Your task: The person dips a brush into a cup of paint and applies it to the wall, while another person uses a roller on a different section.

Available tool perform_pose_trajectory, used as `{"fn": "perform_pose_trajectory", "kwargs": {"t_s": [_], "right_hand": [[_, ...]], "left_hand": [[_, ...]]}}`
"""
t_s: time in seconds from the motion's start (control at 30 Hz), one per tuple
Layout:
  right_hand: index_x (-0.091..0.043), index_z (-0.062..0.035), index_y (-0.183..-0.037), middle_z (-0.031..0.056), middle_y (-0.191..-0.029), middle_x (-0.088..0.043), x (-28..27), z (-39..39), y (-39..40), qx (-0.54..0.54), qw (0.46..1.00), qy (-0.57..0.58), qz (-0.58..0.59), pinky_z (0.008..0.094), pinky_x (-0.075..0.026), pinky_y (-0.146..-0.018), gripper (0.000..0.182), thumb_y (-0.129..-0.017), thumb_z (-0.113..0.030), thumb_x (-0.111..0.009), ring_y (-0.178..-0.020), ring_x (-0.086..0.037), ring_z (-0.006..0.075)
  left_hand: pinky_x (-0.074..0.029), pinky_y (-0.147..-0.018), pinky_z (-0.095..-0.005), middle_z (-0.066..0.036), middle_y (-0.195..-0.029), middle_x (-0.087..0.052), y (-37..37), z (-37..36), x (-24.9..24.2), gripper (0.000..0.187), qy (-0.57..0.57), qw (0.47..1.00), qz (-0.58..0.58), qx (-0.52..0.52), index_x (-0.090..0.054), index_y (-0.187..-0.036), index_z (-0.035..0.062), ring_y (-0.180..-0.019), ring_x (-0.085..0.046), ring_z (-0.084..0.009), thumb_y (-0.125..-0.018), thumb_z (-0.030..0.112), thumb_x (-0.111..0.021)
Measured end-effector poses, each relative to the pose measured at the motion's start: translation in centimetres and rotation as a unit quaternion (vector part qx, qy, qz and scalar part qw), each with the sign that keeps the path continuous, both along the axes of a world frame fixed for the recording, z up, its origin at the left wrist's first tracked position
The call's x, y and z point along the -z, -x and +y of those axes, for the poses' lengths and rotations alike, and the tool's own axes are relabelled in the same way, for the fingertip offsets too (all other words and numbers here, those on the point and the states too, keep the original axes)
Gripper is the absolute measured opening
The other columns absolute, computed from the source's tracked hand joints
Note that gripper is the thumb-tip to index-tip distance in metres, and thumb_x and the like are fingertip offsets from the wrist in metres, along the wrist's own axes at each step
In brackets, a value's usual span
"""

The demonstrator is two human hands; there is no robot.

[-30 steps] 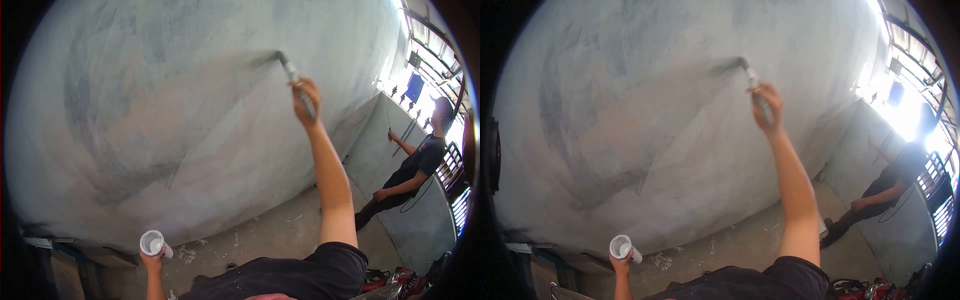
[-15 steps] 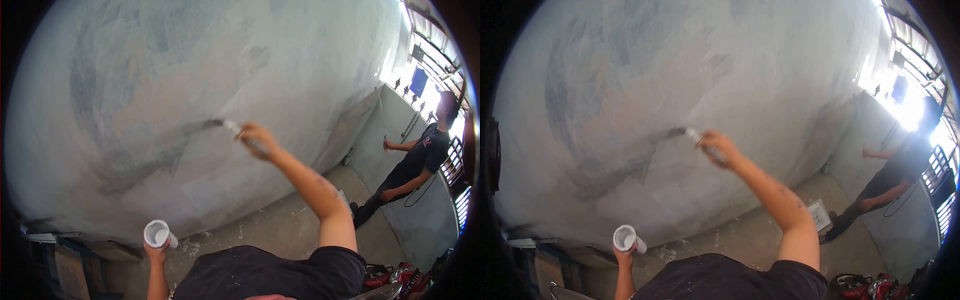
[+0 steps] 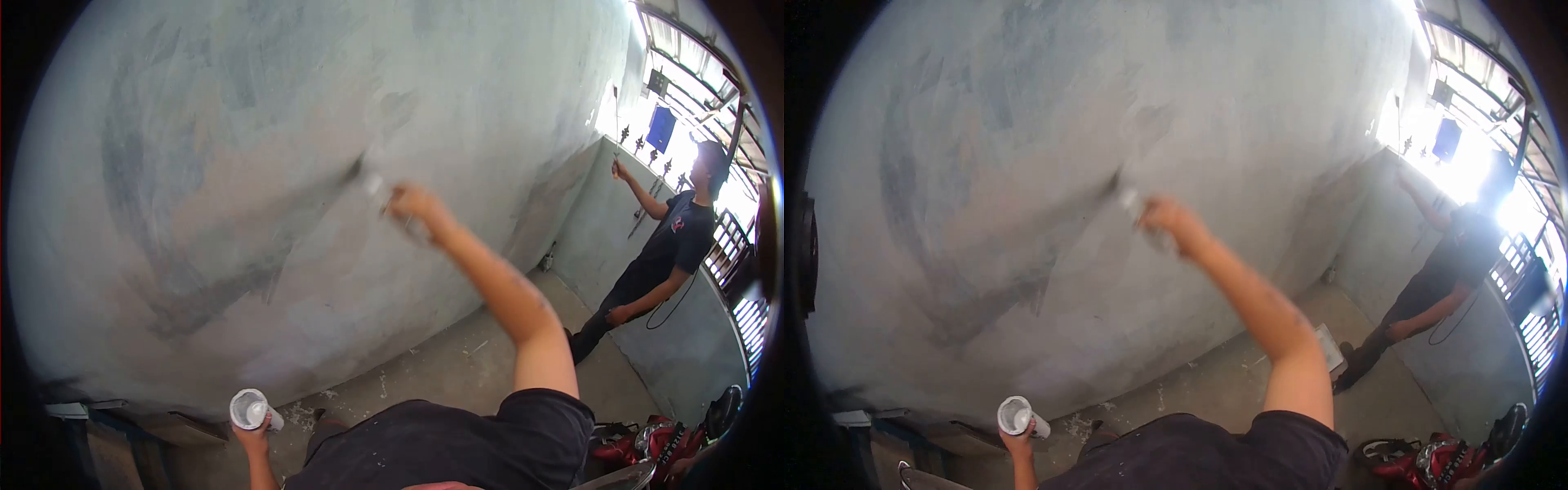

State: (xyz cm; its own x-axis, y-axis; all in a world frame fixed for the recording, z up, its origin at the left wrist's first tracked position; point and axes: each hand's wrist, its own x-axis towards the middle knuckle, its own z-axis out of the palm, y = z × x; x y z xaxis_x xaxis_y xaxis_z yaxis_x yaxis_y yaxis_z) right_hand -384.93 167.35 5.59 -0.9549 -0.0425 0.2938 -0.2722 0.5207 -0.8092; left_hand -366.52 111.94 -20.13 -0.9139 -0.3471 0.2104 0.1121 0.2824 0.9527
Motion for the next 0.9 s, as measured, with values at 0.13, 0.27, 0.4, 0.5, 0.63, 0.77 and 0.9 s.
{"fn": "perform_pose_trajectory", "kwargs": {"t_s": [0.13, 0.27, 0.4, 0.5, 0.63, 0.77, 0.9], "right_hand": [[-0.068, -0.0233, -0.120, 0.0109, -0.129, -0.060, 21.9, -9.4, -4.7, -0.170, 0.945, -0.227, 0.161, 0.0412, -0.048, -0.097, 0.046, -0.077, -0.007, -0.071, -0.111, -0.061, 0.0309], [-0.066, -0.0177, -0.113, 0.0105, -0.107, -0.067, 38.0, -15.0, -14.9, -0.005, 0.995, 0.068, 0.078, 0.0344, -0.053, -0.084, 0.033, -0.083, -0.005, -0.067, -0.095, -0.067, 0.0255], [-0.061, -0.0059, -0.116, 0.0079, -0.106, -0.066, 48.8, -12.4, -24.5, 0.328, 0.727, 0.602, 0.031, 0.0322, -0.056, -0.080, 0.022, -0.099, -0.018, -0.056, -0.093, -0.065, 0.0181], [-0.058, -0.0034, -0.115, 0.0099, -0.110, -0.064, 42.6, -9.4, -32.2, 0.438, 0.525, 0.700, 0.205, 0.0305, -0.057, -0.082, 0.023, -0.099, -0.019, -0.055, -0.093, -0.066, 0.0193], [-0.060, -0.0126, -0.120, 0.0134, -0.116, -0.063, 46.3, -4.8, -40.4, 0.533, 0.369, 0.713, 0.266, 0.0436, -0.049, -0.099, 0.034, -0.089, -0.028, -0.057, -0.118, -0.057, 0.0292], [-0.060, -0.0216, -0.123, 0.0120, -0.132, -0.061, 47.7, -7.3, -42.8, 0.568, 0.362, 0.689, 0.269, 0.0460, -0.031, -0.113, 0.042, -0.086, -0.040, -0.050, -0.129, -0.051, 0.0313], [-0.060, -0.0248, -0.126, 0.0072, -0.137, -0.061, 43.4, -9.8, -45.2, 0.555, 0.385, 0.677, 0.290, 0.0415, -0.023, -0.115, 0.047, -0.087, -0.046, -0.045, -0.135, -0.047, 0.0295]], "left_hand": [[-0.046, -0.099, -0.0366, -0.009, -0.116, -0.063, 0.5, 0.4, -0.3, 0.081, -0.021, 0.996, -0.040, 0.079, -0.053, -0.127, -0.0011, -0.108, -0.060, -0.0223, -0.057, 0.005, -0.093], [-0.047, -0.097, -0.0354, -0.008, -0.114, -0.064, 3.3, -2.9, 2.0, 0.081, 0.019, 0.986, 0.029, 0.165, -0.056, -0.125, -0.0011, -0.106, -0.061, -0.0208, -0.056, 0.012, -0.095], [-0.042, -0.104, -0.0383, -0.011, -0.122, -0.060, 6.8, -7.0, 7.0, 0.088, 0.051, 0.969, -0.021, 0.240, -0.051, -0.130, -0.0004, -0.115, -0.057, -0.0241, -0.054, 0.012, -0.094], [-0.040, -0.107, -0.0377, -0.009, -0.129, -0.056, 9.2, -9.1, 9.1, 0.097, 0.008, 0.966, 0.023, 0.259, -0.046, -0.137, -0.0006, -0.120, -0.054, -0.0232, -0.055, 0.017, -0.094], [-0.036, -0.110, -0.0372, -0.009, -0.144, -0.046, 10.4, -8.2, 9.6, 0.109, 0.007, 0.960, 0.068, 0.272, -0.034, -0.150, 0.0020, -0.128, -0.047, -0.0224, -0.060, 0.019, -0.093], [-0.035, -0.111, -0.0376, -0.009, -0.151, -0.040, 14.6, -11.7, 16.3, 0.116, 0.125, 0.951, 0.113, 0.258, -0.025, -0.156, 0.0051, -0.130, -0.046, -0.0228, -0.062, 0.019, -0.093], [-0.035, -0.111, -0.0396, -0.008, -0.142, -0.043, 13.3, -9.0, 9.3, 0.115, 0.093, 0.944, 0.102, 0.299, -0.032, -0.149, 0.0049, -0.128, -0.047, -0.0248, -0.056, 0.024, -0.097]]}}
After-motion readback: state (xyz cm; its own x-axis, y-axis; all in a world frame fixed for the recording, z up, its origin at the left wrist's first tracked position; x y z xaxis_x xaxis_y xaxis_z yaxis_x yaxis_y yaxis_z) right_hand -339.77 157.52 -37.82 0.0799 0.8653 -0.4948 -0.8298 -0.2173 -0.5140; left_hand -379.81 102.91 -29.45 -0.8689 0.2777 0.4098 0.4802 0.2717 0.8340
